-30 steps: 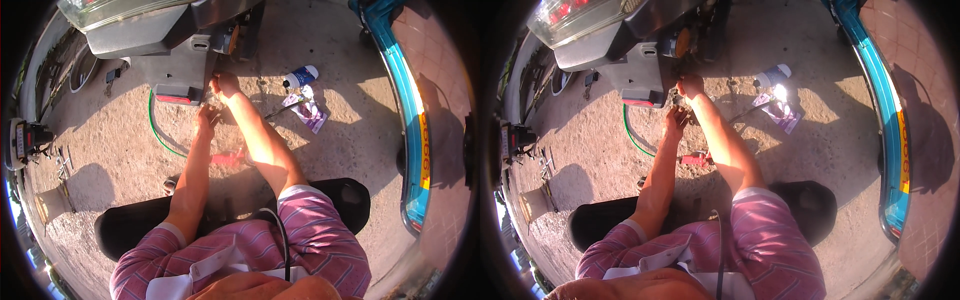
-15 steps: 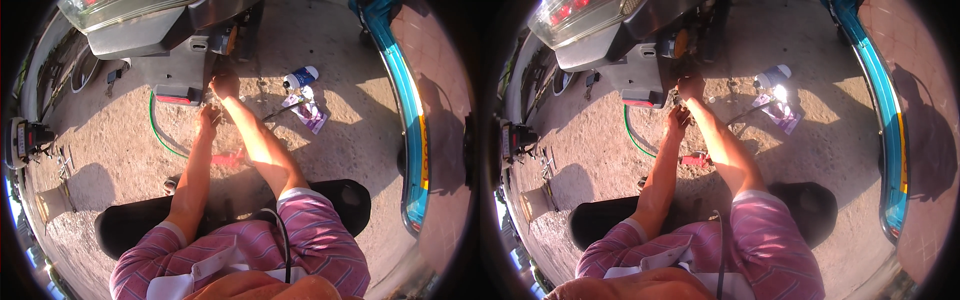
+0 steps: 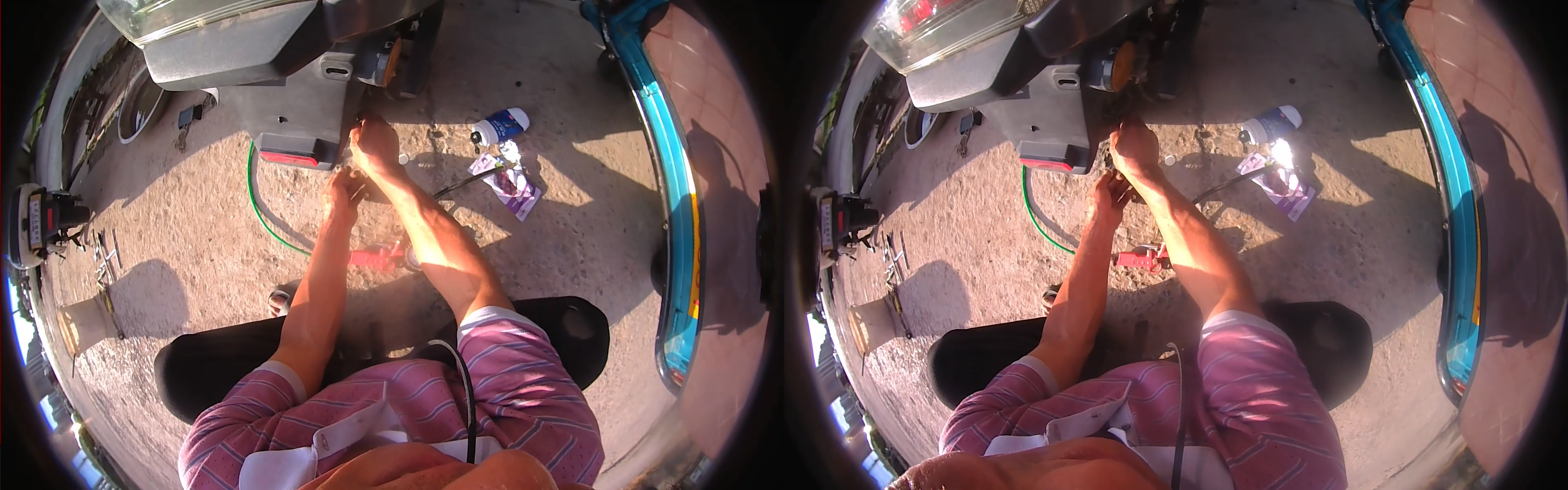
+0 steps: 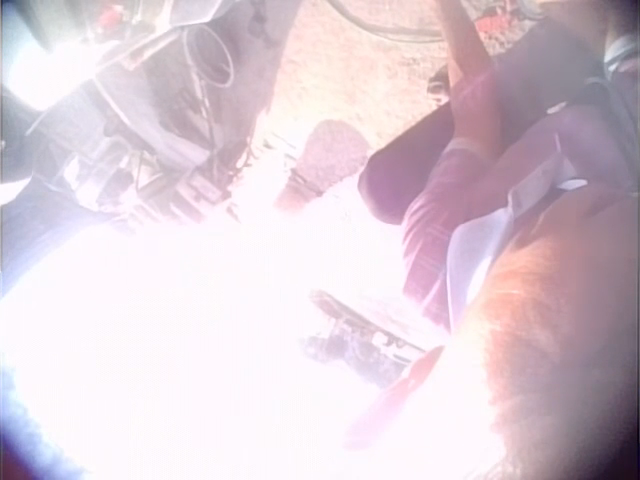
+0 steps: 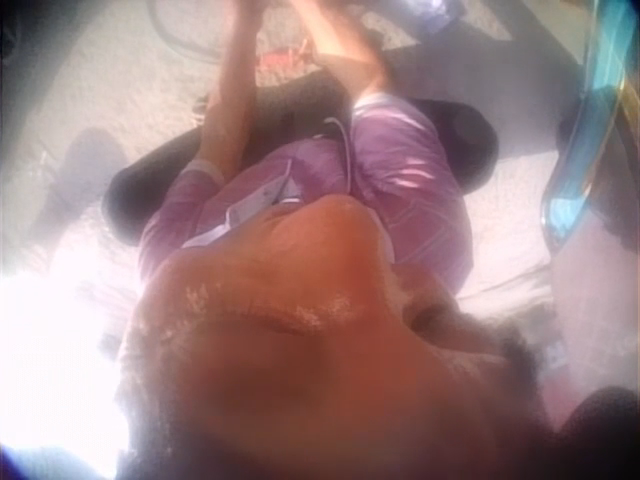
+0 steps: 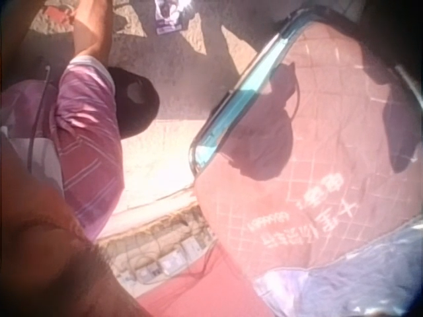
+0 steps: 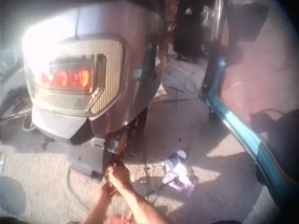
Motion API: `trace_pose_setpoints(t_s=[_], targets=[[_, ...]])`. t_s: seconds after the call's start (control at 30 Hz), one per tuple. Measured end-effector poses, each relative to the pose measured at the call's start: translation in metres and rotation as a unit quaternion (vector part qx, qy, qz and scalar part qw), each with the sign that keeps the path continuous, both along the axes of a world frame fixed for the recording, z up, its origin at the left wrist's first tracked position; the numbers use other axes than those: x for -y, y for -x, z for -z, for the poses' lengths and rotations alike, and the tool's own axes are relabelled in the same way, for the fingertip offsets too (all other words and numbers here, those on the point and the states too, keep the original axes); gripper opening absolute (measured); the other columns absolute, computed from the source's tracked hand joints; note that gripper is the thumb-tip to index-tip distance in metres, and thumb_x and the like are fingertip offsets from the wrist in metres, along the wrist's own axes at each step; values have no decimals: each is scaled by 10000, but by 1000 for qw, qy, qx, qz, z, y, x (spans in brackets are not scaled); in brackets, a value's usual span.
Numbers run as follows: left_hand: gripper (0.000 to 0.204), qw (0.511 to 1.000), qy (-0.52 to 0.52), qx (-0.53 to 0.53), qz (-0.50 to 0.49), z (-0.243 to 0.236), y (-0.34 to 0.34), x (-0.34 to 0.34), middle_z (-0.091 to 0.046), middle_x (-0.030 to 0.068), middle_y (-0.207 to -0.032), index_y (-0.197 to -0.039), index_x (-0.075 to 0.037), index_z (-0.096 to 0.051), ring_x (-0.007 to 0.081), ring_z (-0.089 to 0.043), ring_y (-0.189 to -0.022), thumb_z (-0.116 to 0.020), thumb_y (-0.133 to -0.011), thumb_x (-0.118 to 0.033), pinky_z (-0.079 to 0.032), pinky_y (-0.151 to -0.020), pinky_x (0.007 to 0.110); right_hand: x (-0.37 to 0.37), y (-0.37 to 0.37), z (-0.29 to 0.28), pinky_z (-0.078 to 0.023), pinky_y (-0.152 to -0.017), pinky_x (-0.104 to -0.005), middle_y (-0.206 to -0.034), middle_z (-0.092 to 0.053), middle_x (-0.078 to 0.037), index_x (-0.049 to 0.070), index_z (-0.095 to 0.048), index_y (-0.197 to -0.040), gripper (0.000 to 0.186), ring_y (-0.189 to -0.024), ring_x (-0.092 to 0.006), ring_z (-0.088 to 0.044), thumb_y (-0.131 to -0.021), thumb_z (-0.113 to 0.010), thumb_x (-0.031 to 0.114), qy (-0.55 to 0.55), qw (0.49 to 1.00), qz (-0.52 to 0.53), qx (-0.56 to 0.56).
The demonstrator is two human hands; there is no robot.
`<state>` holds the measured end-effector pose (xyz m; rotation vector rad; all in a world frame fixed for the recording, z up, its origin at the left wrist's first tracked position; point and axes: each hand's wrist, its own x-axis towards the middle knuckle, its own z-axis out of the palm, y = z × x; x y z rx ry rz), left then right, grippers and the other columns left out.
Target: The person applies a liquid from a white bottle to a component near the rear wheel of a scooter and then uses a tool to tighten a bolt in the same area.
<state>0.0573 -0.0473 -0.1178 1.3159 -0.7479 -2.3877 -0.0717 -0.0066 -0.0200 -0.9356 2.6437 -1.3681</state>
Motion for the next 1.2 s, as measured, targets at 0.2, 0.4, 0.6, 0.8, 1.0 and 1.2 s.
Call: trace_pose_setpoints(t_s=[0.2, 0.4, 0.6, 0.8, 1.0, 1.2], targets=[[161, 1000, 1, 8, 1, 4, 1, 0, -629, 34, -863, -1000, -127, -553, 172, -614, -756, -549, -931, -272, -492, -659, 317, 5, -4, 1, -525, -696, -497, -879, -649, -263, 32, -625, -1023, 232, -799, -433, -638, -850, -526, 150, -16, 997, 20, 76], [141, 1000, 7, 18, 10, 4, 4, -1, -634, 20, -863, -958, -135, -566, 160, -606, -739, -547, -927, -271, -482, -658, 308, 6, -5, -2, -531, -706, -487, -868, -659, -260, 36, -630, -1025, 234, -819, -425, -647, -859, -534, 170, -22, 993, 36, 112], [250, 1000, 17, 13, 22, 5, 1, 1, -641, 33, -1027, -1073, -128, -561, 187, -621, -920, -461, -976, -336, -509, -788, 344, 2, 4, 3, -527, -700, -474, -868, -668, -229, 53, -639, -1029, 242, -819, -419, -645, -847, -580, 200, 0, 999, 4, 42], [267, 1000, 10, 19, 19, 5, -4, 3, -642, 36, -1039, -1110, -129, -552, 183, -619, -920, -461, -976, -342, -496, -787, 335, 5, -1, 1, -526, -669, -507, -825, -646, -257, 10, -610, -944, 237, -771, -441, -637, -878, -576, 235, 5, 998, 2, 61], [250, 999, 13, 31, 23, 5, -2, 0, -651, 18, -997, -1076, -136, -583, 166, -606, -882, -485, -967, -340, -477, -767, 311, 3, -5, -5, -522, -675, -500, -810, -654, -257, 35, -624, -995, 201, -782, -439, -641, -874, -541, 172, 26, 992, 59, 112], [231, 999, 24, 37, 6, 4, 14, -3, -661, 2, -891, -961, -145, -618, 138, -587, -762, -505, -956, -347, -462, -691, 309, 9, -2, -5, -520, -692, -485, -797, -651, -261, 12, -610, -989, 223, -799, -449, -641, -863, -555, 187, 83, 980, 79, 162]])
